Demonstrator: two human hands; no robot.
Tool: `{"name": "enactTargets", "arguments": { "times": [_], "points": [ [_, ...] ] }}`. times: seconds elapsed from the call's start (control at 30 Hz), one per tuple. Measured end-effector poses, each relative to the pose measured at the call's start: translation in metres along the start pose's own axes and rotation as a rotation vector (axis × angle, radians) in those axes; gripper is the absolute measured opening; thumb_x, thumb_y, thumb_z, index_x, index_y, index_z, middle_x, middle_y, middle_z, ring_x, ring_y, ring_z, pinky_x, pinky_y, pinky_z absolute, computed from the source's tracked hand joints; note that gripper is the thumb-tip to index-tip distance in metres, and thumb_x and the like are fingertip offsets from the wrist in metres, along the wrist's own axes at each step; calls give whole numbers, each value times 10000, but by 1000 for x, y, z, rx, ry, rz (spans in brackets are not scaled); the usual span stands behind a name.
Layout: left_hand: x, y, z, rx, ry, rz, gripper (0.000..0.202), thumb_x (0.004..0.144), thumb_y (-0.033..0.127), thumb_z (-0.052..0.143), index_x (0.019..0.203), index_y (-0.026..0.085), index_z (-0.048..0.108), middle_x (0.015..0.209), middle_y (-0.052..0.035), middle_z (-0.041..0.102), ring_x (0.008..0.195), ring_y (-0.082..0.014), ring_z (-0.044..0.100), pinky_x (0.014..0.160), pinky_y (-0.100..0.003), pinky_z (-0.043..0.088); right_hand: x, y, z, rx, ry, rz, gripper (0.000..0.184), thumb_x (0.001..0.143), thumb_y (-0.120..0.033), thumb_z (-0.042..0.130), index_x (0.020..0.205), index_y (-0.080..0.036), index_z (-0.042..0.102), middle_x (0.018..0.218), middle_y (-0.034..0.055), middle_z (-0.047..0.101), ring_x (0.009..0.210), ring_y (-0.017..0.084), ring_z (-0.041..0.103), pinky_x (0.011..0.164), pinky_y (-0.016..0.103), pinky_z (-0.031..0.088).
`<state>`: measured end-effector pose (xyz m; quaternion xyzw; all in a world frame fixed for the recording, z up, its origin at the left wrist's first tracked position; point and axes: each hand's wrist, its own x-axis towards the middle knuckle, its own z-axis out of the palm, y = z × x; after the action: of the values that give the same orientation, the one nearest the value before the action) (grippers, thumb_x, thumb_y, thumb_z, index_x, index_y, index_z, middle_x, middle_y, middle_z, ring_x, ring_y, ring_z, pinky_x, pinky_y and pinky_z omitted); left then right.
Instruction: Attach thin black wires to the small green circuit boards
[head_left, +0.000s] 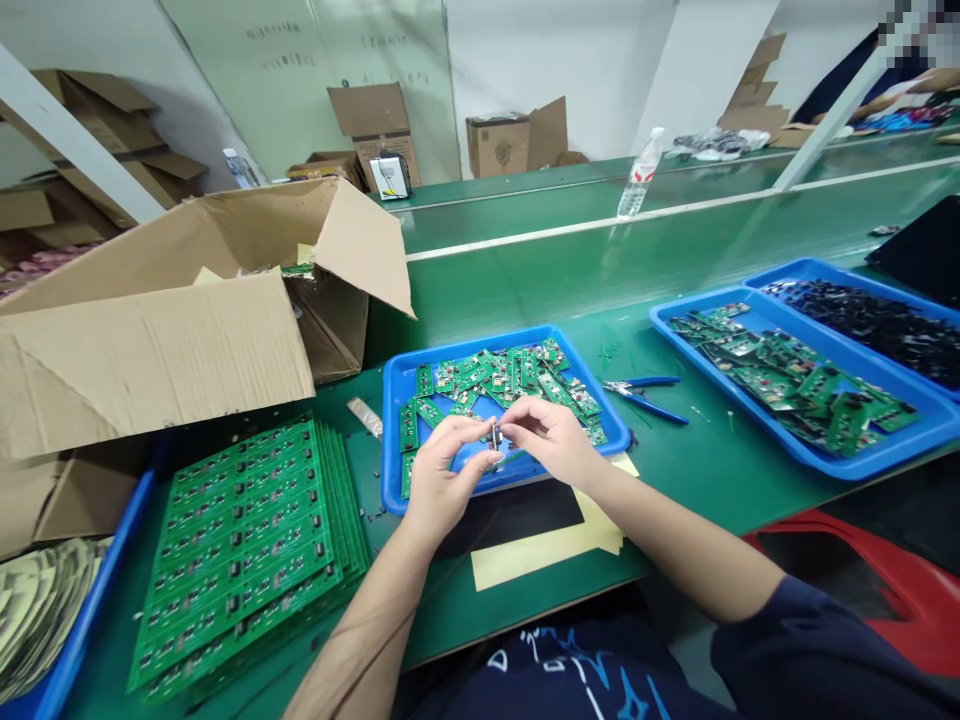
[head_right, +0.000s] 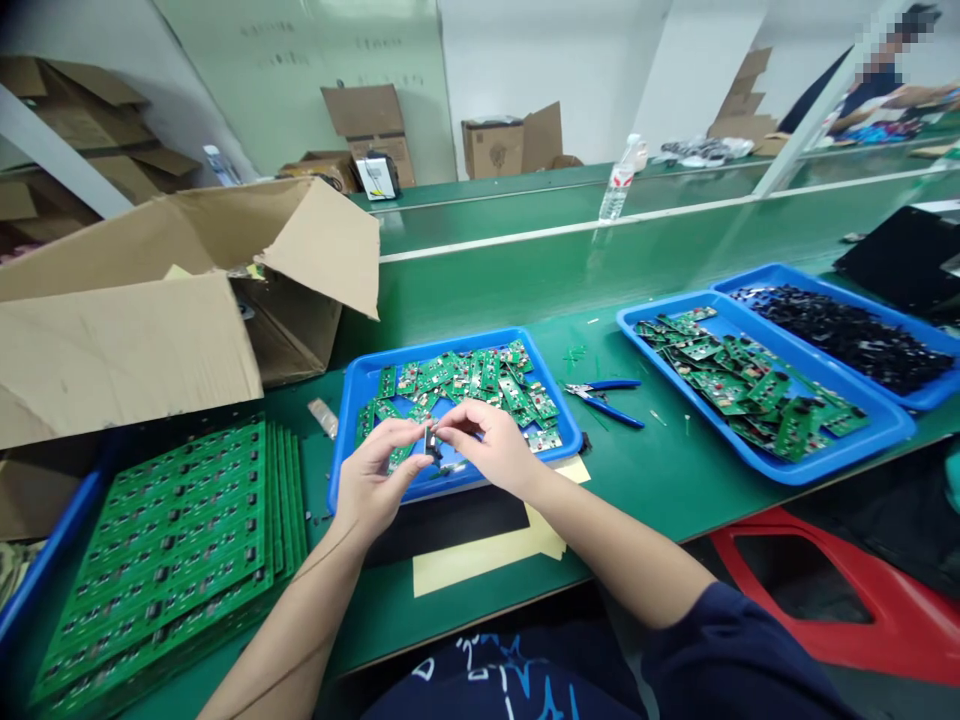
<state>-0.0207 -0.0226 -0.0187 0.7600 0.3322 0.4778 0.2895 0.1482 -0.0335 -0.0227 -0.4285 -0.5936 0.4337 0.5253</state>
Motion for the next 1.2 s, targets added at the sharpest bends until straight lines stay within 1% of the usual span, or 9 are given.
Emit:
{"name": "enactTargets", "arguments": {
  "times": [0.2,0.47,0.53,0.6,0.67,0.83,0.97,1.1,1.2],
  "points": [
    [-1,-1,3,-92,-59,-74,183,765,337,651,853,179,682,842,-66,682,818,-181,645,753,-316,523,-2,1,-1,-298,132,-406,130,863,-276,524,783,-227,613,760,49,617,745,184,565,704,350,469],
    [2,0,-2,-189,-187,-200,226,765,366,642,865,167,682,878,-86,702,843,-206,657,748,-326,528,-3,7,-6,-328,123,-534,112,865,-247,499,853,-239,609,908,78,581,861,207,575,780,400,484],
    [4,1,-5,-110,-178,-146,215,773,348,637,892,173,678,882,-80,696,859,-204,649,764,-329,520,-2,6,-8,-278,87,-507,168,854,-244,511,1008,-255,574,1057,92,561,934,212,576,851,426,472],
    [4,2,-6,5,-176,-69,210,782,335,633,928,189,672,889,-73,685,872,-202,634,786,-343,507,-1,5,-10,-188,47,-433,396,851,-260,512,1238,-281,431,1183,104,520,971,203,581,900,433,459],
    [4,0,-7,132,-187,8,228,789,336,629,975,207,659,895,-69,671,883,-204,616,828,-376,483,1,4,-14,-149,-10,-370,508,849,-285,519,1325,-279,342,1224,106,513,1041,205,562,952,439,427],
    [2,-7,-6,368,-210,139,227,827,338,580,1019,229,631,921,-56,649,898,-201,594,987,-507,329,6,3,-23,-312,-133,-323,188,804,-289,594,969,-209,635,1011,87,635,1093,237,525,973,451,388],
    [1,-7,-7,373,-239,137,232,833,333,572,1036,232,621,940,-57,645,915,-200,590,992,-503,326,7,2,-27,-310,-169,-235,73,791,-258,599,821,-202,636,872,58,650,965,212,578,904,418,428],
    [3,-3,-8,262,-273,109,258,831,323,576,1067,225,614,958,-71,644,921,-198,593,920,-436,410,7,-2,-30,-253,-228,-1,86,775,-268,605,781,-184,621,817,39,649,819,183,602,800,363,463],
    [3,-2,-8,208,-284,126,246,833,322,576,1050,219,627,945,-69,649,914,-195,606,950,-449,388,8,-5,-30,-201,-243,101,120,764,-287,607,745,-169,613,754,31,644,723,163,595,720,327,475]
  ]
}}
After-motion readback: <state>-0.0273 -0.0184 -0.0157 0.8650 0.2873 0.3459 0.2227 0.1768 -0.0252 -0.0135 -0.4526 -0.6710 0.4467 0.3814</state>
